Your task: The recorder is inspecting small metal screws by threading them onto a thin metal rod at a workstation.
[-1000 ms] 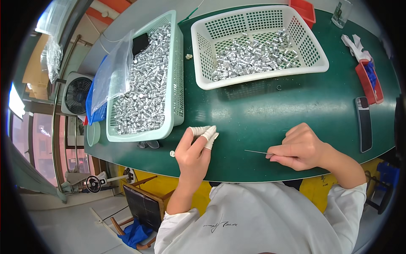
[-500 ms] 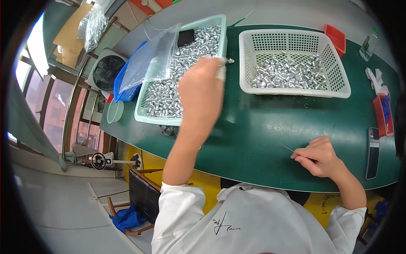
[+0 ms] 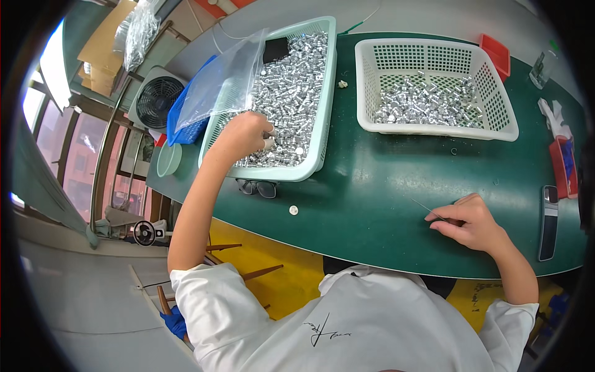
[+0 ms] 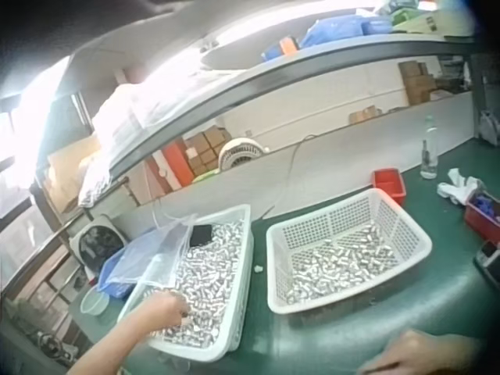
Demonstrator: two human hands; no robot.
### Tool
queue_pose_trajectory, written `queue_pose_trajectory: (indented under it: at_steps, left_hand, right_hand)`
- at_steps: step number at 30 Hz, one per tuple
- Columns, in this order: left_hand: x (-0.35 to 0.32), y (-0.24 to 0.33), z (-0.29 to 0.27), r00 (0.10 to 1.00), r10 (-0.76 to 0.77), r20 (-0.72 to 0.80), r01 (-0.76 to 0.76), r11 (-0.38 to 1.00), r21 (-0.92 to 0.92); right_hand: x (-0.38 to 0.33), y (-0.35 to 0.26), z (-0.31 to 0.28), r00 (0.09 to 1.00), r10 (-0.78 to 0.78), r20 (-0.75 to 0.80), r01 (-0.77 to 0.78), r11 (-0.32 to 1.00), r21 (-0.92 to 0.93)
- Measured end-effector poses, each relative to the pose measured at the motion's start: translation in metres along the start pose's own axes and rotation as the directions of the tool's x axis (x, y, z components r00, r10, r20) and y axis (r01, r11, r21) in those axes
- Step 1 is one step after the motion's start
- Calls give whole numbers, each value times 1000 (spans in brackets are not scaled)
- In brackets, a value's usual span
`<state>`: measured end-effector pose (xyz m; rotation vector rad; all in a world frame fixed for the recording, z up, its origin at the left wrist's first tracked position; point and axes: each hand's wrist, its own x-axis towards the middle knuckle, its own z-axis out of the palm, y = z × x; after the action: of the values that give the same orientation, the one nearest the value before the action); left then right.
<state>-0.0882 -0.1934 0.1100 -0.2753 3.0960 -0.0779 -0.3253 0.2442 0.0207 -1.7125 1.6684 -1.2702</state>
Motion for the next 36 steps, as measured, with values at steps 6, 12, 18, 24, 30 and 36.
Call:
queue_pose_trajectory:
  at_steps: [6, 12, 18, 24, 30, 36]
  left_hand:
    - [-4, 15, -30, 980, -124, -156, 98, 982, -164]
    - [14, 171, -70, 780, -52, -623, -545, 432, -719]
    - [33, 235, 38, 986, -145, -86, -129, -321, -938]
    - [43, 250, 79, 984, -171, 47, -70, -618, -783]
    - [39, 250, 87, 990, -139, 29, -63, -611, -789]
    - [36, 241, 89, 988, -119, 100, -7, -674, -739]
  right_hand:
    - [3, -7, -4, 1000, -8, 18, 9, 998, -55]
    - [-1, -1, -5, 998, -36, -47, 35, 999, -22]
    - [0, -9, -10, 955, 138, -263, -120, 989, 83]
    - [-5, -8, -7, 989, 130, -76, -121, 986, 117]
    - [-5, -1, 0, 982, -25, -188, 31, 999, 30]
    - [-4, -1, -3, 982, 97, -165, -78, 990, 122]
